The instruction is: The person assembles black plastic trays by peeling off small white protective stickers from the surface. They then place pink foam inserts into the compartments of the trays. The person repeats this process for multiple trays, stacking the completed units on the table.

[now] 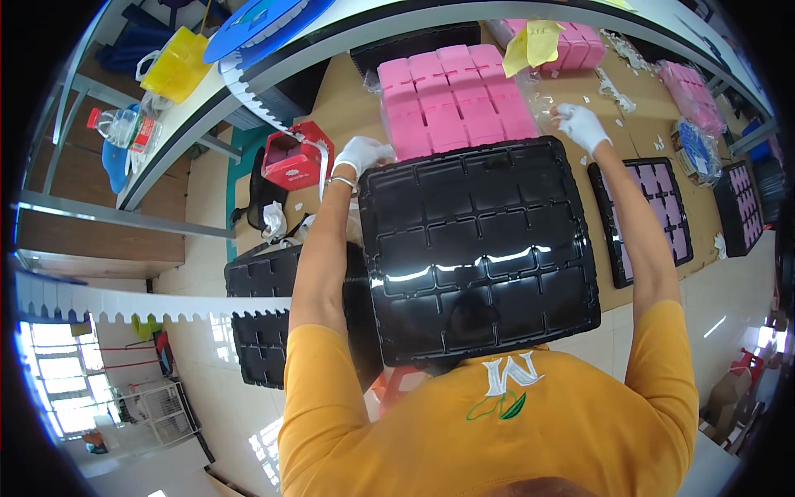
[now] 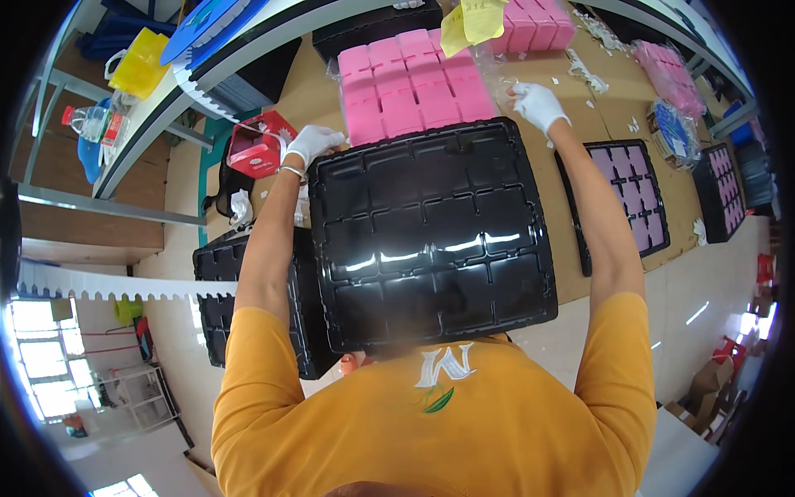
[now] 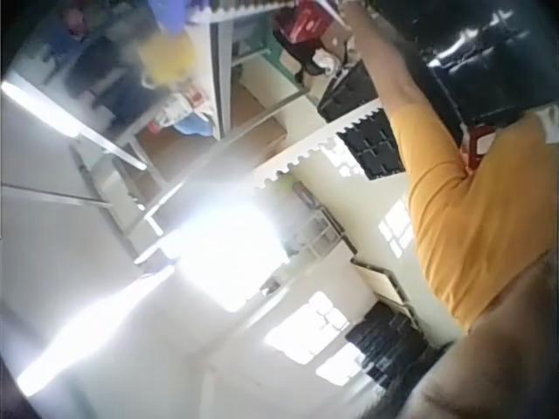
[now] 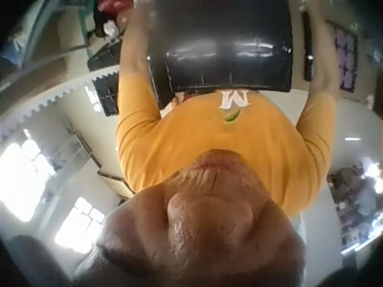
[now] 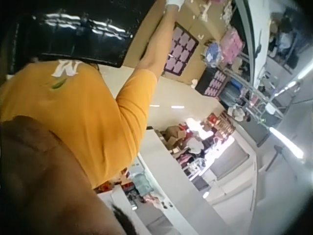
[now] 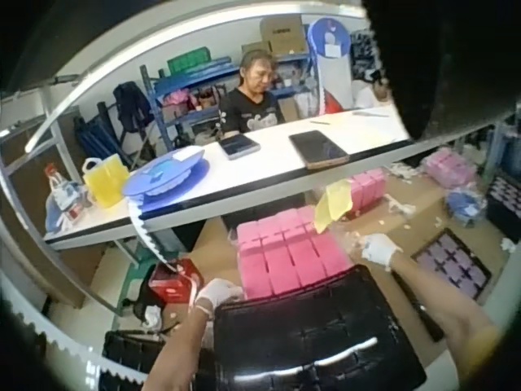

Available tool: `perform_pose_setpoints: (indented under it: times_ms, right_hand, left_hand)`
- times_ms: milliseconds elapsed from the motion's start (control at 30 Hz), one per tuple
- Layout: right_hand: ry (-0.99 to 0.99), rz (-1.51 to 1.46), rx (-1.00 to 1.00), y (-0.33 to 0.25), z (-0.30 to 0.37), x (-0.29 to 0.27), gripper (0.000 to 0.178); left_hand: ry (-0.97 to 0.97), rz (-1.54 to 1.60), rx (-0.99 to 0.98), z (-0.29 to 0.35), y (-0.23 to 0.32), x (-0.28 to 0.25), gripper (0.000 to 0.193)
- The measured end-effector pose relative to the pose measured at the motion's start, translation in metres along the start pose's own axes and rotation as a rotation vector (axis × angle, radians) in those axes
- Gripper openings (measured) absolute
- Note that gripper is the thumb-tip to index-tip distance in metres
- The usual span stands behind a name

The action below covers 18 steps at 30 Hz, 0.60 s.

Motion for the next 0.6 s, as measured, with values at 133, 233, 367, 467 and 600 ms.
perform_pose_setpoints:
  times_ms: [133, 233, 367, 467, 600]
  right_hand:
    - [-0.225, 0.038, 0.100, 0.026, -0.041, 0.048, 0.059]
    - [-0.303, 0.212, 0.174, -0.011, -0.040, 0.051, 0.069]
    - [-0.258, 0.137, 0.178, 0.025, -0.054, 0.077, 0.075]
    - [-0.231, -0.072, 0.214, 0.028, -0.049, 0.080, 0.061]
    - [-0.202, -0.144, 0.202, 0.013, -0.038, 0.065, 0.050]
  left_hand:
    - [-0.180, -0.135, -0.028, -0.017, 0.004, 0.006, 0.057]
    - [-0.194, 0.027, -0.167, -0.016, 0.014, 0.015, 0.047]
    - [-0.184, 0.156, -0.245, -0.022, 0.020, 0.013, 0.034]
    - [-0.195, 0.276, -0.326, -0.012, 0.033, 0.009, 0.027]
    - [-0.174, 0.416, -0.330, -0.005, 0.035, 0.004, 0.028]
Point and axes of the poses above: each hand's wrist, its own z-axis away from the middle knuckle, its own x-axis out of the palm, y = z × x, the point moved 1 cm from there along -z, towards the middle knuckle, and after that the axes turned 4 degrees about y, right-handed, at the moved point
